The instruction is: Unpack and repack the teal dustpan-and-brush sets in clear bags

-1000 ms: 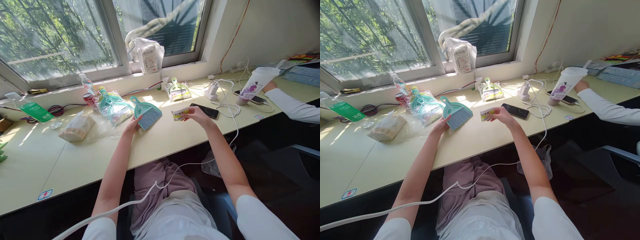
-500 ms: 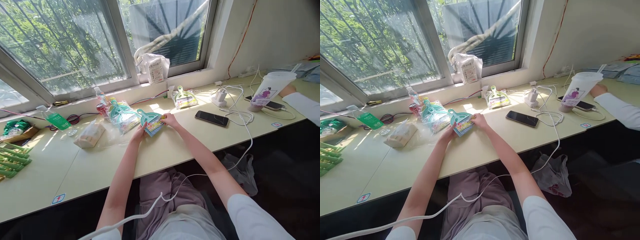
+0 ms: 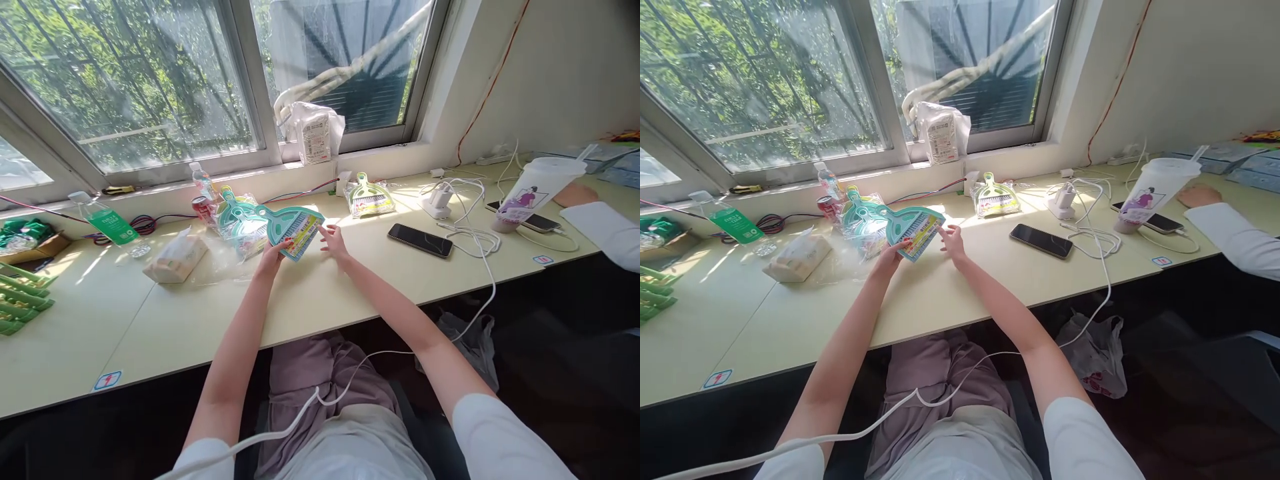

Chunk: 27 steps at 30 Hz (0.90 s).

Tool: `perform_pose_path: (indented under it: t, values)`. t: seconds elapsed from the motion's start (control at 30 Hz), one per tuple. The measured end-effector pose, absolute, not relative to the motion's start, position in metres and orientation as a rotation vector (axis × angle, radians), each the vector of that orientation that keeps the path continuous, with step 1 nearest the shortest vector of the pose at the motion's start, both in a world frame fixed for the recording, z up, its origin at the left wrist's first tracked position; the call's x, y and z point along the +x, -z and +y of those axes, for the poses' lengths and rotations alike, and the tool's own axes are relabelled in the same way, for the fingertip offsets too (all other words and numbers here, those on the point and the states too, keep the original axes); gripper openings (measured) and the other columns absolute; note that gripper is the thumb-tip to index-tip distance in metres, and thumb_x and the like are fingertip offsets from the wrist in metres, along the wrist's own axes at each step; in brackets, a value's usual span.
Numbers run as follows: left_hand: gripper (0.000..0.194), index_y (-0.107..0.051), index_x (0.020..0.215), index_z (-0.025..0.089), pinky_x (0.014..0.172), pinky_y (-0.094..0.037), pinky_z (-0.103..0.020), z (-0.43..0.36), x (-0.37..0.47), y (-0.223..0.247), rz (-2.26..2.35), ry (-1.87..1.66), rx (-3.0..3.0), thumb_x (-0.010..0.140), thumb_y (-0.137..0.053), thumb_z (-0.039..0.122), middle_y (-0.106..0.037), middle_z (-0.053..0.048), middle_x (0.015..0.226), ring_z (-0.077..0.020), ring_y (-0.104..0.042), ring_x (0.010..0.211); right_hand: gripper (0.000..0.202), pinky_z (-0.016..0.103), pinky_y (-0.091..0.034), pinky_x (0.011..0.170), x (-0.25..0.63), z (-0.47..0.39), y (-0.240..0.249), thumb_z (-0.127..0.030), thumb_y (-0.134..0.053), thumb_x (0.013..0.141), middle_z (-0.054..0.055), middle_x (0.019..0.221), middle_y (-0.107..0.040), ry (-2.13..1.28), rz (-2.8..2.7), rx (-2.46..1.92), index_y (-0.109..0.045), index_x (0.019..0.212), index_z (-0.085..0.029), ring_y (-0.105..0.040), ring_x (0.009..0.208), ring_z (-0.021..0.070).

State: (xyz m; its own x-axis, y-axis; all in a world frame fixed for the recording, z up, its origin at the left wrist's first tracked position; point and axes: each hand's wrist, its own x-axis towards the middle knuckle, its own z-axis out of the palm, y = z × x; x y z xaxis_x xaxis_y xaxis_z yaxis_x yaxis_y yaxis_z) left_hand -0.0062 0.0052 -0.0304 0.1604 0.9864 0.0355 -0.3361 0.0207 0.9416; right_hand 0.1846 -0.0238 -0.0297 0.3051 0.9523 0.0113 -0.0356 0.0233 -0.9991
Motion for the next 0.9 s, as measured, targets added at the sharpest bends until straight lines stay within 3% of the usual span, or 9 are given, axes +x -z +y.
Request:
perform_pose_path:
  t: [0.13, 0.23, 0.37, 0.5, 0.63, 0.7, 0.8, 0.9]
  values:
    - [0.049, -0.063, 0.110, 0.013, 0.092, -0.055, -0.040, -0.001, -0.003, 0.027, 0.823, -1.208, 1.076, 0.063, -0.078, 0.016, -0.072, -0.009, 0.104, -0.0250, -0.068, 0.099, 0.018, 0.031, -0.060, 0.077, 0.174, -0.024, 0.033, -0.028, -0.062, 0.089, 0.007, 0.105, -0.068, -1.419, -0.958, -0.977, -0.055, 0.104, -0.019, -0.068, 0.086, 0.0150]
    - [0.054, -0.062, 0.115, 0.014, 0.094, -0.053, -0.042, -0.006, -0.001, 0.026, 0.818, -1.163, 1.124, 0.064, -0.078, 0.019, -0.070, -0.010, 0.110, -0.0254, -0.066, 0.102, 0.014, 0.034, -0.061, 0.082, 0.173, -0.024, 0.033, -0.015, -0.061, 0.088, 0.004, 0.095, -0.071, -1.414, -0.882, -0.978, -0.056, 0.100, -0.018, -0.070, 0.078, 0.0141]
    - [0.059, -0.059, 0.124, 0.017, 0.097, -0.051, -0.045, -0.009, -0.001, 0.024, 0.834, -1.085, 1.221, 0.070, -0.079, 0.030, -0.067, -0.012, 0.118, -0.0275, -0.063, 0.111, 0.012, 0.036, -0.062, 0.081, 0.177, -0.024, 0.032, -0.010, -0.060, 0.087, 0.003, 0.089, -0.072, -1.392, -0.852, -0.973, -0.057, 0.096, -0.017, -0.071, 0.072, 0.0143]
    - [0.055, -0.052, 0.134, 0.021, 0.095, -0.051, -0.047, -0.009, -0.006, 0.013, 0.976, -1.116, 1.403, 0.087, -0.059, 0.051, -0.060, -0.014, 0.127, -0.0307, -0.059, 0.116, 0.012, 0.036, -0.063, 0.079, 0.183, -0.021, 0.030, -0.009, -0.060, 0.086, 0.003, 0.086, -0.073, -1.337, -0.836, -0.943, -0.057, 0.094, -0.017, -0.071, 0.071, 0.0148]
    - [0.057, -0.040, 0.144, 0.023, 0.108, -0.037, -0.050, -0.010, -0.022, 0.004, 1.710, -1.472, 1.725, 0.091, -0.055, 0.034, -0.038, -0.017, 0.149, -0.0337, -0.036, 0.139, 0.015, 0.036, -0.063, 0.079, 0.191, -0.018, 0.031, -0.007, -0.060, 0.085, 0.003, 0.086, -0.073, -1.271, -0.796, -0.961, -0.058, 0.096, -0.017, -0.071, 0.073, 0.0149]
    - [0.056, -0.041, 0.144, 0.021, 0.113, -0.026, -0.055, -0.008, -0.034, 0.005, 2.083, -1.436, 1.857, 0.089, -0.054, 0.022, -0.032, -0.018, 0.153, -0.0352, -0.023, 0.145, 0.015, 0.035, -0.063, 0.079, 0.194, -0.017, 0.033, -0.007, -0.059, 0.086, 0.003, 0.087, -0.073, -1.251, -0.777, -0.967, -0.058, 0.097, -0.017, -0.071, 0.074, 0.0146]
    - [0.043, -0.059, 0.126, 0.016, 0.109, -0.027, -0.058, -0.002, -0.053, 0.012, 2.238, -1.145, 1.948, 0.086, -0.045, 0.010, -0.055, -0.022, 0.132, -0.0374, -0.039, 0.134, 0.016, 0.034, -0.063, 0.080, 0.198, -0.016, 0.035, -0.007, -0.058, 0.086, 0.003, 0.089, -0.073, -1.240, -0.770, -0.965, -0.057, 0.098, -0.017, -0.071, 0.074, 0.0141]
    - [0.038, -0.072, 0.098, 0.019, 0.110, -0.027, -0.055, 0.006, -0.060, 0.020, 2.010, -1.142, 2.083, 0.082, -0.040, 0.004, -0.068, -0.017, 0.102, -0.0348, -0.053, 0.117, 0.016, 0.035, -0.062, 0.082, 0.199, -0.017, 0.033, -0.008, -0.059, 0.086, 0.003, 0.089, -0.073, -1.245, -0.779, -0.963, -0.057, 0.098, -0.018, -0.072, 0.075, 0.0148]
